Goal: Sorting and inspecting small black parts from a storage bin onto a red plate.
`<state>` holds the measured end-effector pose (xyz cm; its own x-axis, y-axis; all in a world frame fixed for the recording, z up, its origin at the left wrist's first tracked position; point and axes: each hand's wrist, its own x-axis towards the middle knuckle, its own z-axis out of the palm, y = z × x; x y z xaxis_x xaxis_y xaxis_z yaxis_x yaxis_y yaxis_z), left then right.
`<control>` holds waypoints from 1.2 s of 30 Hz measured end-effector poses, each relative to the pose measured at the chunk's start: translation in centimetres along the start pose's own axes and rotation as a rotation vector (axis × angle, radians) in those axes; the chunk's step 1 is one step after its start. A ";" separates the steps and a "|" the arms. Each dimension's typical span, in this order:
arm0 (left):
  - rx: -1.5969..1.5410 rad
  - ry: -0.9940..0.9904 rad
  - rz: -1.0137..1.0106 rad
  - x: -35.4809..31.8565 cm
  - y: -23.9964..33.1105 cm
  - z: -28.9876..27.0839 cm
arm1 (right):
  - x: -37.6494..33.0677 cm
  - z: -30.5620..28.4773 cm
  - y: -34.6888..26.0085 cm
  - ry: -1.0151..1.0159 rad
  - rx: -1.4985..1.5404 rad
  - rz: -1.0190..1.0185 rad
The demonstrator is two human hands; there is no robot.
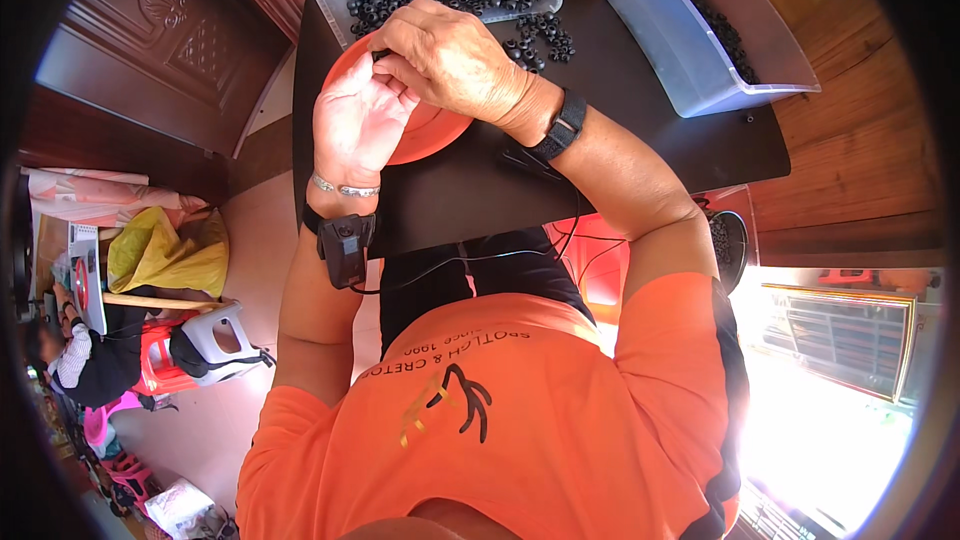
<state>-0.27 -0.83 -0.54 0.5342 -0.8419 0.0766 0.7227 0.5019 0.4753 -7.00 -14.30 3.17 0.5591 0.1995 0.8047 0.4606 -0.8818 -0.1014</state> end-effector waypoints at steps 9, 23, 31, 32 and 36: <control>0.122 0.046 -0.046 -0.1 0.4 0.1 | 0.4 -0.8 0.0 -0.022 0.127 0.082; 0.071 -0.035 0.026 0.3 0.3 -0.4 | 0.3 -0.5 0.2 -0.094 0.375 0.309; 0.181 -0.037 0.123 0.0 0.2 0.2 | 0.1 -0.5 0.5 -0.094 0.425 0.323; 0.181 -0.037 0.123 -0.1 0.2 0.2 | 0.1 -0.5 0.6 -0.093 0.424 0.323; 0.269 -0.041 0.144 -0.1 0.1 0.6 | 0.1 -0.5 0.7 -0.035 0.377 0.195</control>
<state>-0.51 -0.80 0.03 0.6008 -0.7758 0.1927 0.4958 0.5507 0.6715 -6.98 -15.12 3.45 0.6808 0.0641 0.7297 0.5600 -0.6876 -0.4621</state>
